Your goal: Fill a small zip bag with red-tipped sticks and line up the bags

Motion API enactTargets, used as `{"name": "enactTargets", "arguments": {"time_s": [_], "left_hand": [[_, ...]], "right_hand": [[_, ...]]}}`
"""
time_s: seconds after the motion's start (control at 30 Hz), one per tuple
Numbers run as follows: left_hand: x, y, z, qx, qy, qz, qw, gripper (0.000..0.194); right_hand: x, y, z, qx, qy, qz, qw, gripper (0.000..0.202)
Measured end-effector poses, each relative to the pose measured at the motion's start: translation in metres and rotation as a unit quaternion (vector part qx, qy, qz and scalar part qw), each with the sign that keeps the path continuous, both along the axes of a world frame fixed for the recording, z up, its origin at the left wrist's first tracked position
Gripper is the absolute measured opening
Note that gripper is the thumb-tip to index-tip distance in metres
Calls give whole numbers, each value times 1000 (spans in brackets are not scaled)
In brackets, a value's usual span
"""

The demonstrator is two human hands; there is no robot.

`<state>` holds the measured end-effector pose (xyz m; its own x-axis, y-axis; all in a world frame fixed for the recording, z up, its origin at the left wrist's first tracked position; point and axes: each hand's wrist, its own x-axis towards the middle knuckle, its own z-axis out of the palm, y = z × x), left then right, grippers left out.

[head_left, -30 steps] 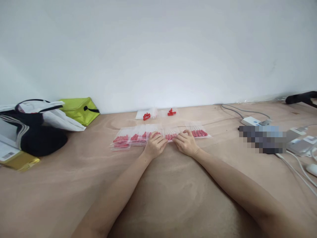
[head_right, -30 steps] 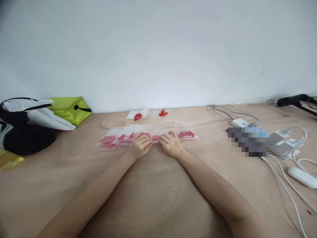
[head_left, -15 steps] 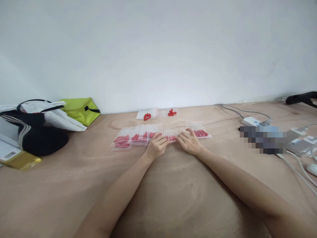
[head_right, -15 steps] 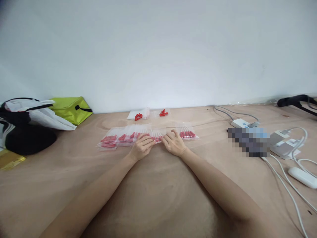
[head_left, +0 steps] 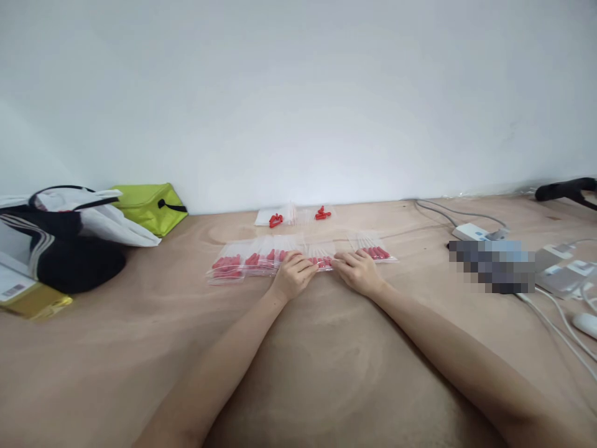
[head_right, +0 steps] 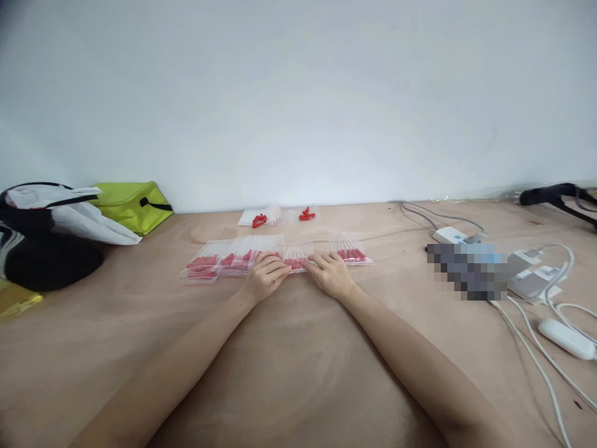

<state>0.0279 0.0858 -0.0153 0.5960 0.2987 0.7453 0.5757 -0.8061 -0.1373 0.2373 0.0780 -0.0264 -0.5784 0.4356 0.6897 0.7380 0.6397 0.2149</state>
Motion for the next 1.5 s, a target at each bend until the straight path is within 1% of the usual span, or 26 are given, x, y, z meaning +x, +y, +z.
{"name": "enactTargets", "arguments": {"time_s": [0.07, 0.13, 0.2, 0.23, 0.3, 0.33, 0.37, 0.43, 0.53, 0.57, 0.6, 0.67, 0.7, 0.73, 0.77, 0.83, 0.9, 0.97, 1.03, 1.1, 1.2, 1.4, 1.5], "left_hand": [[-4, -3, 2, -14, 15, 37, 999, 12], [-11, -6, 4, -34, 29, 105, 994, 25], [-19, -9, 5, -56, 42, 179, 981, 37], [-23, -9, 5, -67, 47, 210, 974, 39], [-30, -8, 3, -84, 55, 247, 964, 36], [-33, -8, 2, -90, 57, 251, 962, 33], [-34, -7, 1, -92, 59, 247, 963, 29], [-35, -4, 0, -82, 56, 218, 971, 22], [-32, -1, -1, -48, 44, 165, 984, 20], [-31, -1, -1, -40, 42, 151, 987, 20], [-29, 0, -1, -35, 41, 141, 989, 19], [-23, 0, -1, -33, 41, 125, 991, 19], [-19, -1, -1, -32, 41, 118, 992, 19], [-14, -1, -1, -33, 39, 110, 993, 18], [-9, -2, -1, -36, 39, 101, 993, 18], [2, -4, -2, -46, 44, 80, 995, 17], [12, -5, -3, -55, 48, 64, 995, 17], [19, -5, -4, -59, 47, 57, 995, 17], [22, -4, -6, -60, 44, 55, 996, 17], [21, -3, -7, -62, 40, 50, 996, 18], [10, -3, -7, -62, 35, 45, 996, 21], [-23, -3, -8, -6, 59, 45, 997, 20], [-31, -3, -7, 15, 64, 43, 997, 20]], "right_hand": [[-2, 5, -5, -5, 30, 19, 999, 21], [4, 11, -9, -5, 82, 21, 996, 24], [19, 17, -11, 0, 147, 7, 989, 23], [28, 19, -12, 1, 178, -3, 984, 22], [49, 22, -12, -11, 225, -20, 974, 20], [59, 22, -12, -19, 245, -33, 969, 20], [68, 22, -13, -28, 260, -44, 964, 19], [82, 19, -16, -50, 266, -58, 961, 19], [95, 11, -20, -89, 231, -72, 966, 20], [97, 8, -21, -96, 214, -86, 968, 20], [98, 5, -20, -96, 196, -110, 970, 21], [95, -3, -17, -70, 169, -167, 969, 23], [91, -6, -14, -52, 159, -186, 968, 23], [85, -10, -10, -37, 151, -190, 969, 24], [76, -14, -6, -27, 144, -179, 973, 24], [55, -19, 0, -27, 120, -125, 984, 23], [30, -21, 3, -30, 83, -86, 992, 24], [9, -17, 4, -17, 33, -57, 998, 21], [-5, -11, 4, -1, 3, -44, 999, 17], [-11, -4, 3, 8, -17, -39, 999, 17], [-11, 3, 1, 11, -35, -37, 999, 19], [-7, 2, 0, 22, -33, -29, 999, 20], [-5, 1, 1, 21, -32, -30, 999, 20]]}}
